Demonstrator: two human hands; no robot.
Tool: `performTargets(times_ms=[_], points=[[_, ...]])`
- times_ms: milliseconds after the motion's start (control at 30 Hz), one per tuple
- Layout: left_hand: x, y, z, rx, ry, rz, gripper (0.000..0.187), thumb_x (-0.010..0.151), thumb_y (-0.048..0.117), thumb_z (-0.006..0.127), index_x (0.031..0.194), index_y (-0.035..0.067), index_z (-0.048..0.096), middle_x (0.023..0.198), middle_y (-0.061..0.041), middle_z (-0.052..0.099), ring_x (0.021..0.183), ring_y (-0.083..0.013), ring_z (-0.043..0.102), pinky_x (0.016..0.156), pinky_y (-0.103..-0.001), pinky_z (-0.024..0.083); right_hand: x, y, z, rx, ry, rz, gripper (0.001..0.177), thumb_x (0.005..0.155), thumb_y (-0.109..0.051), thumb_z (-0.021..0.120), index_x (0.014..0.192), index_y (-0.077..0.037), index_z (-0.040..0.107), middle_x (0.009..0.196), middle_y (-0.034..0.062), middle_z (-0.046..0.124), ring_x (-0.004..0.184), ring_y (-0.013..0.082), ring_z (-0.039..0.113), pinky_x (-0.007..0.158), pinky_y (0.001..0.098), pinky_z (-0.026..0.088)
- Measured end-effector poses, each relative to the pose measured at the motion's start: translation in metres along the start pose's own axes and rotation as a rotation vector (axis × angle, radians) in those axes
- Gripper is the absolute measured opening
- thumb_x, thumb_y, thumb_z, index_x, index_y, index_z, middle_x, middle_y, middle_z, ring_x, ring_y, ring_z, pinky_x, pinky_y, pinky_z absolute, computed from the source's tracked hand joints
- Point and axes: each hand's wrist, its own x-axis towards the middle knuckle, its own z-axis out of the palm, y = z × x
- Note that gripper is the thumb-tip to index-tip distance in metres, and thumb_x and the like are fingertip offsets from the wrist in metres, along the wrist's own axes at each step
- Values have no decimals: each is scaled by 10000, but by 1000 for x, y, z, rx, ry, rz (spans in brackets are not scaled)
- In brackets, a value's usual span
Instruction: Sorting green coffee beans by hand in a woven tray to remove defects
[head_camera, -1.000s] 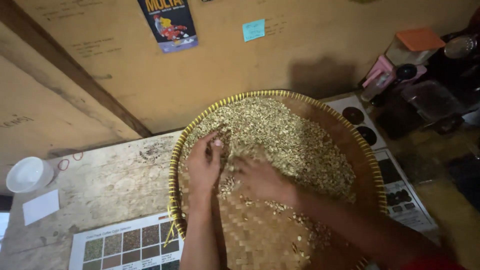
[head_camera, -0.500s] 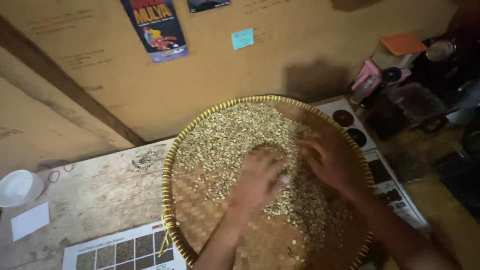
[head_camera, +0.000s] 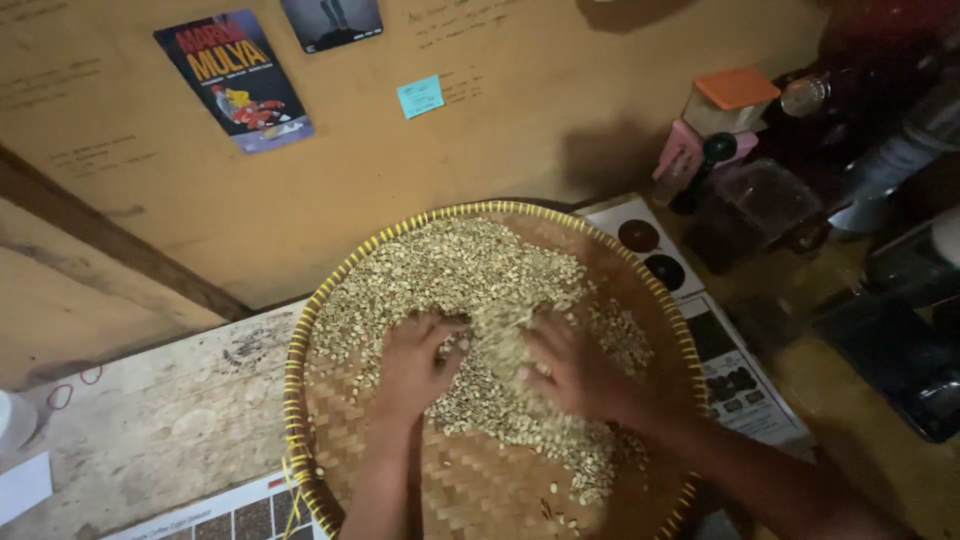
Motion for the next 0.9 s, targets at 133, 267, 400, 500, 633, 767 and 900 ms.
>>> performTargets(times_ms=[133,267,400,500,633,767,900], points=[[0,-10,-4,-141,382,58,174,936,379,731,1065,261,737,985,56,630,855,-184,652,775,-380,562,9,-19,-24,304,-189,-113,373,997,-289,643,1330,-124,670,1385,186,590,1193,429,602,899,576,458],[-5,1,-35,-266,466,-95,275,1067,351,584,1096,137,753,996,-41,634,909,-271,679,837,-434,561,37,67,37,253,-12,-126,366,966,-314,709,1233,-64,701,1280,202,647,1186,459,624,960,619,478],[-4,-26,-23,-217,524,-96,237,952,247,742,1160,134,745,1013,-92,667,942,-336,687,840,-459,552,78,66,28,90,-219,99,626,1079,-512,503,1528,-76,466,1570,242,422,1459,517,358,1104,751,297],[-6,-28,-25,-243,559,-126,230,987,254,711,1167,117,752,955,-105,663,917,-341,686,836,-459,543,114,26,20,265,-477,317,713,1114,-548,344,1587,-17,301,1644,329,204,1528,560,135,1133,817,145],[-9,-39,-14,-199,626,-175,224,966,296,726,1146,171,766,1004,-67,697,907,-315,686,829,-442,545,140,-18,16,409,-630,330,586,1105,-440,387,1637,-226,266,1674,236,207,1544,508,162,1167,785,132],[-7,-33,-24,-240,641,-175,222,1000,251,680,1186,152,747,1034,-86,694,895,-336,665,826,-462,532,113,-13,61,369,-597,-28,343,1082,-282,485,1352,-89,570,1509,216,469,1508,488,306,1194,704,241],[-8,-42,-15,-261,634,-177,200,994,238,685,1170,170,752,1042,-53,697,913,-316,672,842,-440,535,80,-21,42,522,-490,-221,313,948,-194,682,1223,-45,688,1420,224,584,1470,506,360,1144,724,286]])
